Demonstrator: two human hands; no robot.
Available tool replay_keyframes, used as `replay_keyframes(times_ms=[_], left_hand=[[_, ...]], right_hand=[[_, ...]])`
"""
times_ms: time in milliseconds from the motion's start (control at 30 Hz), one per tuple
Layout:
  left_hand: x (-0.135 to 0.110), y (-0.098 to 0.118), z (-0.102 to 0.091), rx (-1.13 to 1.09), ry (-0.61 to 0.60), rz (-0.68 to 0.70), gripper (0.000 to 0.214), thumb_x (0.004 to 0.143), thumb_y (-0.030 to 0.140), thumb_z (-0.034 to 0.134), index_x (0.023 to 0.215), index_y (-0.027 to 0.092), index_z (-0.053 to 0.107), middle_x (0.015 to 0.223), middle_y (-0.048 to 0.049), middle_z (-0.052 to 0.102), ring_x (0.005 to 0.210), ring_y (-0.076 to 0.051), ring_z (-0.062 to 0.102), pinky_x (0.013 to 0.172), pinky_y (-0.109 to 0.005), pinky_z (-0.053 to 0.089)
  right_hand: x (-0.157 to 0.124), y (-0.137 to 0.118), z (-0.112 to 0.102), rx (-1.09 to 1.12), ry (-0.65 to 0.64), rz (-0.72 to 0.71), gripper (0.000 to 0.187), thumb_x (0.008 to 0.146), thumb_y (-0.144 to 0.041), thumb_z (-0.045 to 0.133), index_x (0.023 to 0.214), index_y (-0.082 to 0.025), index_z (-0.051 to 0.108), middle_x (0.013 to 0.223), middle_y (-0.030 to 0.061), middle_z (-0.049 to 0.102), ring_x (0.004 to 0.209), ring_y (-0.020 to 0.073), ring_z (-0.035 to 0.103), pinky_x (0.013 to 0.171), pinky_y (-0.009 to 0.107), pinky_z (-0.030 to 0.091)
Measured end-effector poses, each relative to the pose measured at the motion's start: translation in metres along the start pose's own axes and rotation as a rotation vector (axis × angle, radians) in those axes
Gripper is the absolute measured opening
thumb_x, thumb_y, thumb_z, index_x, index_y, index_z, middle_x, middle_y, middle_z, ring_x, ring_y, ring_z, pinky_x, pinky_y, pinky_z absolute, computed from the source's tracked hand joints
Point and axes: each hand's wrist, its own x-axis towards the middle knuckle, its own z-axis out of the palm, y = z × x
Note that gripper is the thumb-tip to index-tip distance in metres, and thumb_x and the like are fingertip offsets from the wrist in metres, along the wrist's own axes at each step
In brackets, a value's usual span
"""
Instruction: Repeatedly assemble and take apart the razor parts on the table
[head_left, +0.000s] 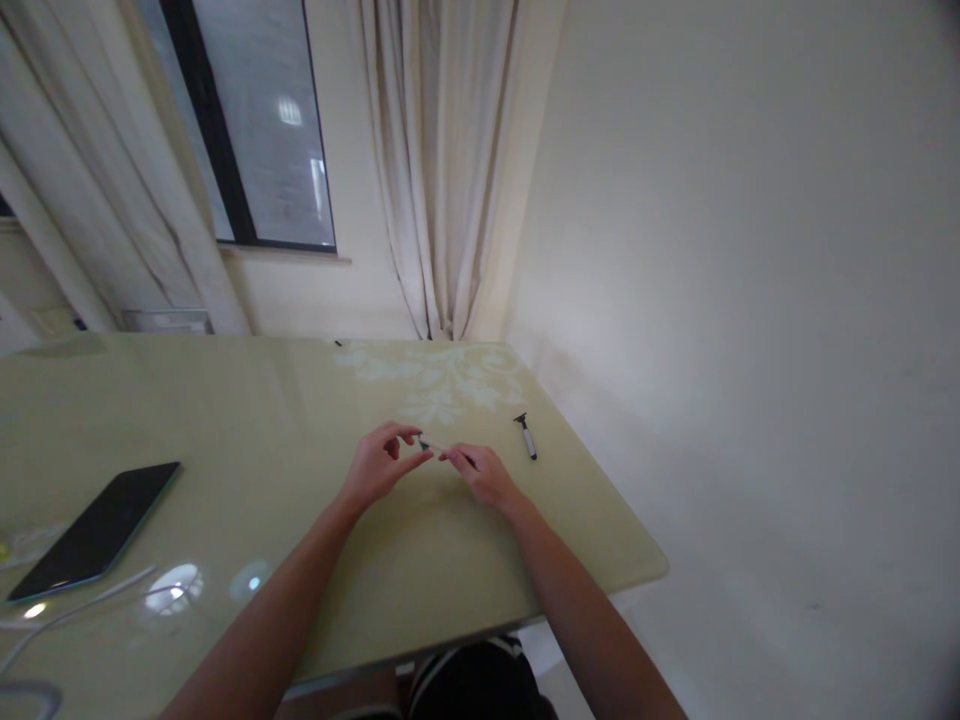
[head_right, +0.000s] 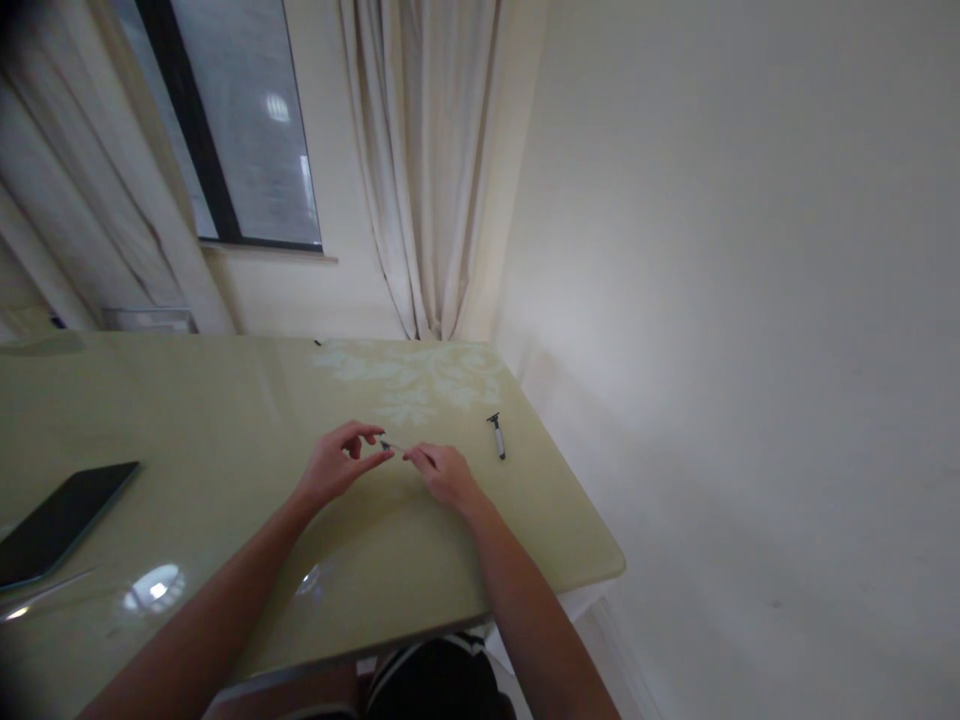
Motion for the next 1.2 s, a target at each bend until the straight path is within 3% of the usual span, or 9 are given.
replay_keyframes(times_ms=[667,900,1200], left_hand=[[0.0,-0.001,-0.003,0.071,-0.038,0.077,0.037,0.077,0.05,0.082,0.101,0.021,0.077,0.081,-0.0008,0.069,0.055,-0.01,0.05,0.055,-0.024,0.046],[0.0,-0.003,-0.003,0.08,-0.04,0.066,0.038,0.077,0.052,0.082,0.1,0.022,0.077,0.08,-0.0009,0.069,0.055,-0.01,0.051,0.056,-0.025,0.047],[0.001,0.0,-0.003,0.058,-0.032,0.041,0.038,0.075,0.05,0.083,0.098,0.021,0.077,0.079,-0.0008,0.068,0.055,-0.01,0.05,0.055,-0.024,0.046]], right_hand=[[0.0,-0.001,0.005,0.073,0.045,0.011,0.047,0.102,-0.051,0.047,0.107,-0.02,0.082,0.074,0.0031,0.069,0.067,0.0174,0.056,0.062,0.025,0.033],[-0.001,-0.008,0.009,0.024,0.087,0.02,0.047,0.103,-0.05,0.046,0.096,-0.021,0.083,0.068,0.0026,0.065,0.063,0.0168,0.053,0.06,0.025,0.03],[-0.001,-0.007,0.009,0.016,0.084,0.033,0.044,0.102,-0.049,0.048,0.099,-0.021,0.082,0.069,0.0025,0.066,0.062,0.0166,0.053,0.06,0.026,0.03]])
